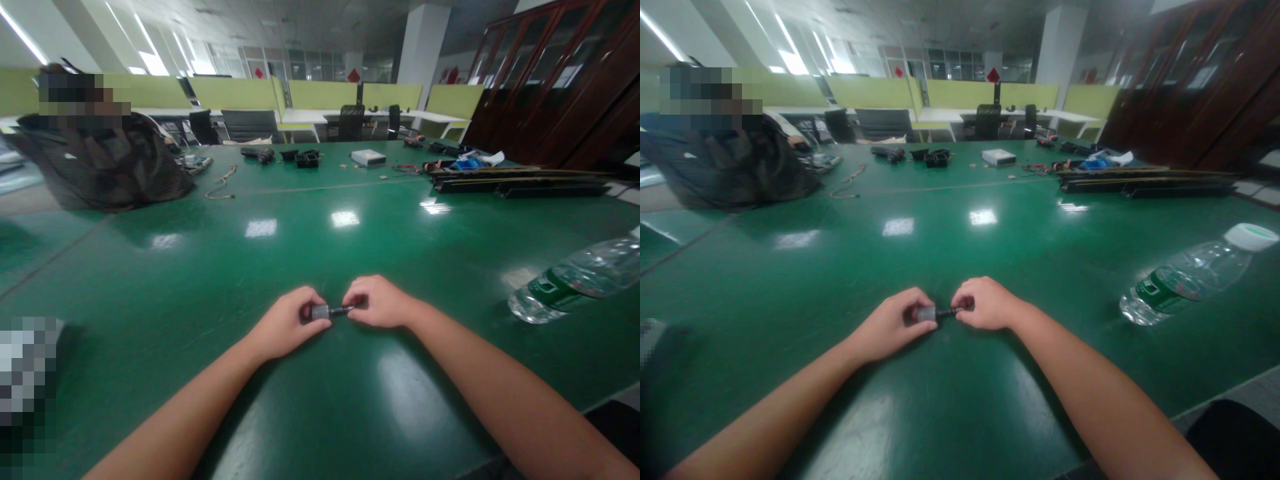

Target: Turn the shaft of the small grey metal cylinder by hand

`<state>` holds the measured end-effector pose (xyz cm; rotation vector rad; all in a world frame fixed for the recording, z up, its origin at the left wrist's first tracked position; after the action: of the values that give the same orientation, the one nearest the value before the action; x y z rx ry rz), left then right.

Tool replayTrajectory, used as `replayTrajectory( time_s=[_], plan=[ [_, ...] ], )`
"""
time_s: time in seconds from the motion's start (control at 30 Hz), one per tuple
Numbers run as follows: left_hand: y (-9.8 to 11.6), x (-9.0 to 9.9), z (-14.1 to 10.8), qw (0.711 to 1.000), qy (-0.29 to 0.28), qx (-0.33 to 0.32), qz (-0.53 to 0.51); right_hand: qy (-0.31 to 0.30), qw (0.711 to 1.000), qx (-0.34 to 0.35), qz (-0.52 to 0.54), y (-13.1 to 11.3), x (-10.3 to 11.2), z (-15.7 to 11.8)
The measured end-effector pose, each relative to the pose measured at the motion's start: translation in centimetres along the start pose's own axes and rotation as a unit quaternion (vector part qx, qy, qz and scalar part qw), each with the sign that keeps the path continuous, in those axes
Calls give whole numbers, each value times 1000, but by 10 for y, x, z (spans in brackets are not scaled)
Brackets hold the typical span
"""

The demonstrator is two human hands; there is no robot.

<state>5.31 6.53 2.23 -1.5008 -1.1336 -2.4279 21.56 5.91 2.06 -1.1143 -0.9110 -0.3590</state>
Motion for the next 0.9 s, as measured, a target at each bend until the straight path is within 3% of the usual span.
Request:
replayTrajectory(
  time_s=[0.23, 0.53, 0.73, 0.9],
  plan=[
    [1, 2, 0, 1000, 6, -1, -3, -10, 1000, -22, 1, 7, 6, -1],
    [-1, 0, -1, 1000, 4, 4, 1, -25, 993, -113, 29, 36, 24, -5],
    [-1, 0, -1, 1000, 2, 5, -1, -45, 994, -91, 37, 20, 13, -4],
    [-3, -2, 0, 1000, 0, 5, 8, -1, 999, -37, 33, -2, -9, 7]
  ],
)
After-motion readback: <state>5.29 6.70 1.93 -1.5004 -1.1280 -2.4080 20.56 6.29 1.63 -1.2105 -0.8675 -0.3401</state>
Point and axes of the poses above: each hand's wrist, its own z-axis towards the middle knuckle, its own x-axis out of the back of the hand, y = z × x, the point moved 7 cm from there along z, towards the middle knuckle, and after that the axes turned 13 degrees about -x, right-handed, at the moved point
